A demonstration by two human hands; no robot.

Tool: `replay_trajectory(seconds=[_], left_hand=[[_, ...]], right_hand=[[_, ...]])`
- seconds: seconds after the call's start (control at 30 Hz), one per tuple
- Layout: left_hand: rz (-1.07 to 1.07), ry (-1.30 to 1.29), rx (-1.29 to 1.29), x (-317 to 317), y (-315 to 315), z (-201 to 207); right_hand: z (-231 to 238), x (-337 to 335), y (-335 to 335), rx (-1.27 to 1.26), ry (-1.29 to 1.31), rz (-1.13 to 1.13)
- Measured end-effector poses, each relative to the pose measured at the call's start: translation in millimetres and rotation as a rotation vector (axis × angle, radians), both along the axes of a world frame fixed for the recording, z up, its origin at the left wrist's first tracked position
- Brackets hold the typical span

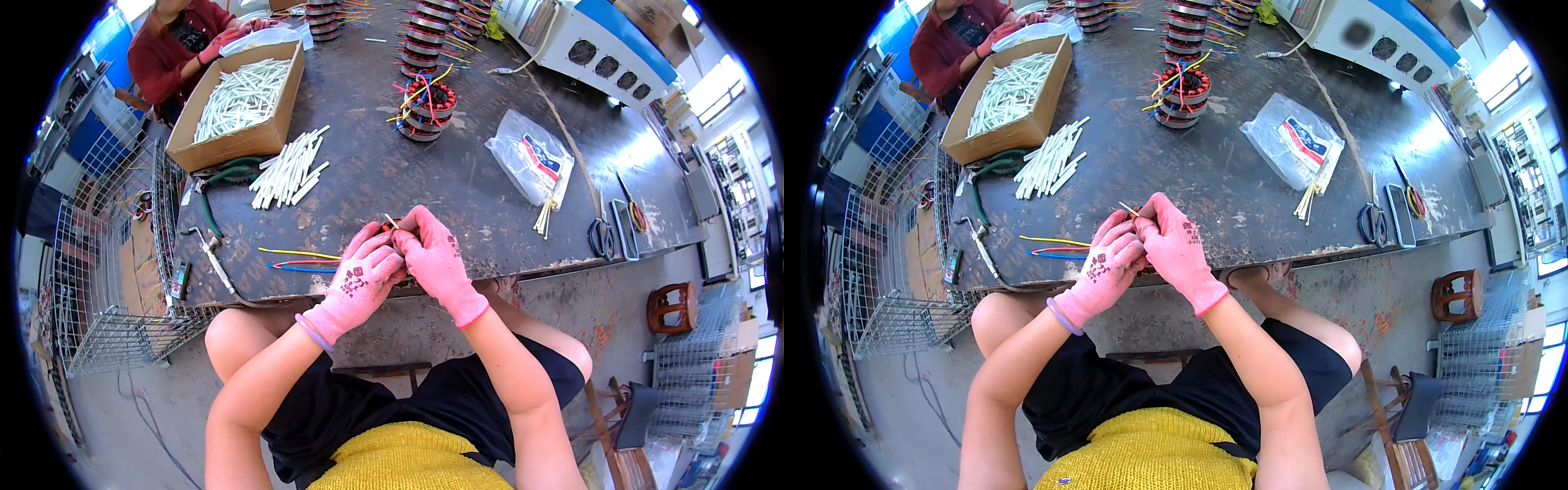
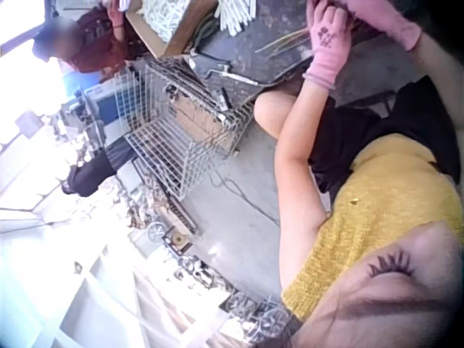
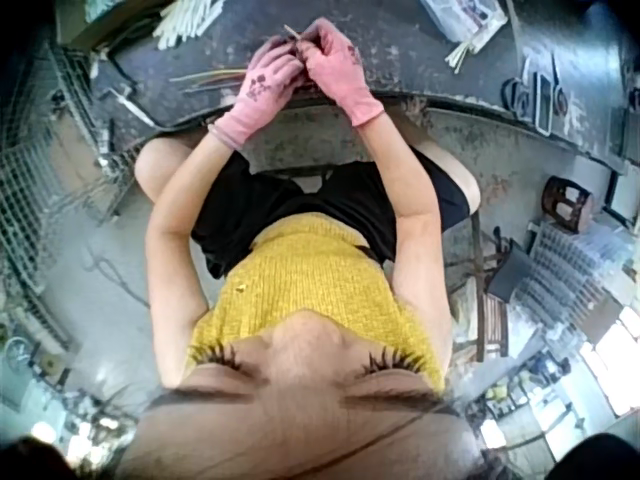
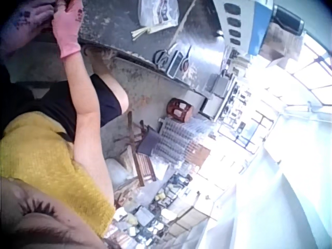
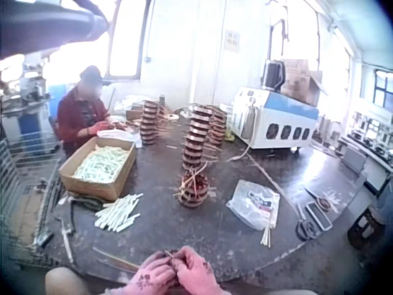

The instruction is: The person assembles electrical components by inserting small white insulators into the slots of a circular metal stator. They pick up individual insulators from a box, place them into the stator, and use scissors to trim wires. They then wrap and secure colored wires around the component before placing the finished part aside.

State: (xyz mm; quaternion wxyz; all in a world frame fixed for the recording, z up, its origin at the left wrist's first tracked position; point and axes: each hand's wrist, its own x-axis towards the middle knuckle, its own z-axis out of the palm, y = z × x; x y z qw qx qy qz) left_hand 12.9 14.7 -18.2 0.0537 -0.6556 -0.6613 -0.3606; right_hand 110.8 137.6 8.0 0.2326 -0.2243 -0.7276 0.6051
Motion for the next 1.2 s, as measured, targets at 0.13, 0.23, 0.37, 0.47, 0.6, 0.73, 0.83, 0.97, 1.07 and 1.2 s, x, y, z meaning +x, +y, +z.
replay_trajectory(seconds=[0.13, 0.23, 0.37, 0.47, 0.6, 0.73, 0.83, 0.97, 1.07, 1.2], left_hand=[[-0.04, 0.006, 0.076, -2, 3, 4], [-0.052, 0.032, 0.017, -3, 3, 9], [0.041, -0.028, 0.008, 5, 3, 3], [0.052, -0.022, -0.016, 2, -1, 4], [0.034, -0.012, -0.019, 4, 3, 4], [0.033, -0.023, 0.001, 6, 2, 8], [0.04, -0.018, -0.004, 6, 2, 7], [0.038, -0.006, -0.011, 3, -1, 5], [0.027, -0.009, -0.014, 4, 0, 6], [0.022, -0.014, -0.006, 4, 1, 5]], right_hand=[[6, -9, -3, 0.027, 0.03, -0.023], [3, 7, 7, -0.073, 0.021, 0.047], [16, 71, 48, -0.05, 0.049, -0.164], [16, 134, 95, 0.566, -0.249, -0.555], [-15, 189, 156, 1.08, -0.524, -0.509], [-19, 189, 168, 1.283, -0.616, -0.345], [-21, 191, 165, 1.315, -0.624, -0.329], [-16, 196, 151, 1.267, -0.625, -0.291], [-11, 200, 148, 1.262, -0.615, -0.303], [-2, 201, 143, 1.243, -0.572, -0.23]])
